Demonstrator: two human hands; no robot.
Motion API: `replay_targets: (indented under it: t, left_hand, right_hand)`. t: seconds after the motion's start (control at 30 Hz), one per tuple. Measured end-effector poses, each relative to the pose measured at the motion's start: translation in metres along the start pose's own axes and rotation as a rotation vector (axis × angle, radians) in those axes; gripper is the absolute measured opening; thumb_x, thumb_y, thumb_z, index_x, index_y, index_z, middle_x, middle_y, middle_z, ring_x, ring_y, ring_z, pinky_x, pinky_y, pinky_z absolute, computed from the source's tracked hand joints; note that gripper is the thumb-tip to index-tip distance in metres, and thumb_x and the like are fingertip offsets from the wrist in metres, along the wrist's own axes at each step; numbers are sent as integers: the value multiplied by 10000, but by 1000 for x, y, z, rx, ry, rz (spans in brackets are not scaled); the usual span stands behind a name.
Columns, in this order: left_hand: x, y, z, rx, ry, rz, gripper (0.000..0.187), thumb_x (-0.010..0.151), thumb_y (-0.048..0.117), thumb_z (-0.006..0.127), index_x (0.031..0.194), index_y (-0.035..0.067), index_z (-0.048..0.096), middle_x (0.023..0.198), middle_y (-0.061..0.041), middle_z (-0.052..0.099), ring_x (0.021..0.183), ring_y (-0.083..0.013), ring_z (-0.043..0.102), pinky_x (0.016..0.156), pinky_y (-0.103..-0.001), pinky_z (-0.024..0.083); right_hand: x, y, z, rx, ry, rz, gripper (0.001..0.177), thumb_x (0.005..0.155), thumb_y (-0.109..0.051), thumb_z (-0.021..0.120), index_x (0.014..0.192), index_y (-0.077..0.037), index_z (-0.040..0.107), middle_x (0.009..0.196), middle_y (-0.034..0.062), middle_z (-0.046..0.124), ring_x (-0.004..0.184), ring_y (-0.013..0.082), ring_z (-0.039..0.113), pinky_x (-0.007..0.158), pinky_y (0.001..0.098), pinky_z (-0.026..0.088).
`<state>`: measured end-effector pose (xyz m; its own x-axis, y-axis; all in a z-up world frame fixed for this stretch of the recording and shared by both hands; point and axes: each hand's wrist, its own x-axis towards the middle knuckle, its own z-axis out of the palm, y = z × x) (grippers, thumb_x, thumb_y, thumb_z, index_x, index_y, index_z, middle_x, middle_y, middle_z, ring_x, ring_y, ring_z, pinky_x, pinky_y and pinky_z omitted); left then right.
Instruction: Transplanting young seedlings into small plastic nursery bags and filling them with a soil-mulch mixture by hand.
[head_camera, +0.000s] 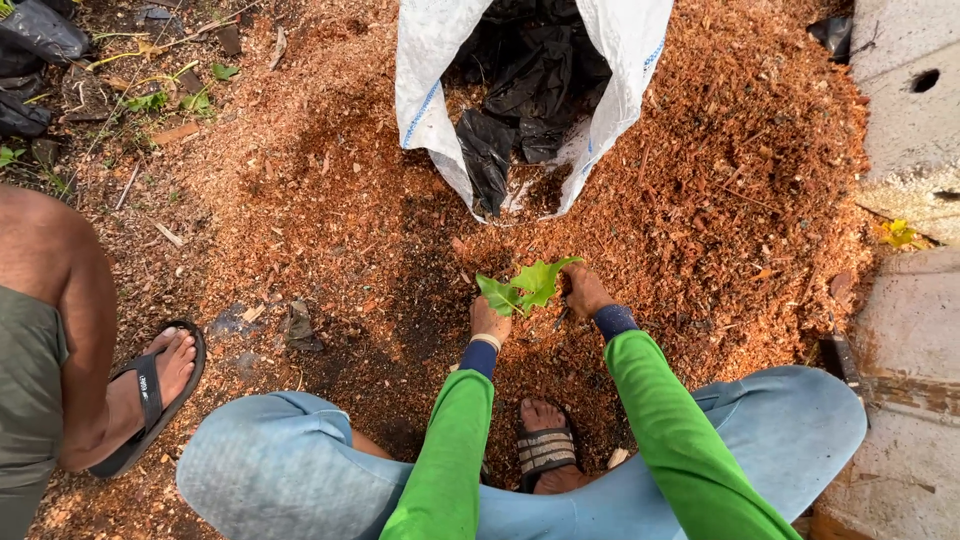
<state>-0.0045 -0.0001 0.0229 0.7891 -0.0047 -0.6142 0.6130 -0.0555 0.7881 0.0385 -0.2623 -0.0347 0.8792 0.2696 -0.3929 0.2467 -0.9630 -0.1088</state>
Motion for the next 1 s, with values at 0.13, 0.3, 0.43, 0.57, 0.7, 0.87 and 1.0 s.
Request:
replay_targets:
  t: [0.13, 0.3, 0.43, 0.57, 0.7, 0.87, 1.0]
  left_hand:
    - [10, 7, -4, -149, 4, 71, 430, 896, 51, 671, 1322, 4, 637, 1059, -171, 632, 999, -331, 651, 833, -474, 592]
    - [67, -22, 7, -594, -193, 71, 426, 1060, 114, 619, 1455, -22, 537, 1428, -367, 471, 1284, -432, 551, 1054, -542, 490]
    - [32, -1, -1, -779, -150, -233, 393, 1067, 147, 528, 1447, 44, 510, 1489, -267, 468, 1361, -423, 496, 1108, -580, 445]
    - [52, -28, -10, -31, -120, 240, 437, 934, 132, 709, 1346, 36, 600, 894, -168, 696, 902, -300, 712, 806, -446, 555]
    - [-19, 14, -10, -409, -166, 295, 632, 984, 134, 607, 1544, -60, 388, 975, -192, 734, 1088, -331, 685, 1107, -509, 458]
    - [-24, -17, -1, -242, -96, 367, 615, 960, 134, 698, 1534, 124, 475, 1088, -176, 659, 1213, -401, 593, 1144, -601, 390]
    - [33, -53, 14, -325, -107, 196, 421, 948, 81, 678, 1365, 89, 622, 1123, -179, 707, 1134, -412, 643, 1041, -562, 499]
  right_hand:
    - [-74, -79, -173, 545, 38, -133, 716, 755, 56, 625, 1460, -5, 518, 1478, 245, 533, 1467, 446, 374, 1263, 534, 271]
    - [-104, -114, -194, 428, -136, -129, 672, 839, 104, 625, 1484, -48, 515, 1599, 193, 405, 1466, 428, 385, 1273, 566, 206]
    - [-92, -84, -124, 80, -261, 110, 612, 982, -330, 544, 1550, -136, 424, 1582, 142, 430, 1528, 335, 260, 1228, 646, 60]
    - [-87, -102, -141, 38, -295, 245, 514, 911, -330, 565, 1422, -280, 588, 1481, 74, 544, 1486, 340, 321, 1254, 563, 118]
    - [-66, -70, -173, 260, -261, 42, 580, 881, -18, 597, 1437, -182, 589, 1331, 176, 653, 1247, 332, 634, 1190, 425, 397]
    - [-72, -82, -169, 859, 231, -178, 622, 1001, -293, 196, 1324, -118, 697, 1256, 324, 589, 1153, 551, 612, 980, 604, 523]
    - [-32, -59, -132, 1030, 71, -275, 433, 773, -128, 789, 1197, -65, 733, 1081, 202, 642, 1000, 348, 670, 910, 447, 556]
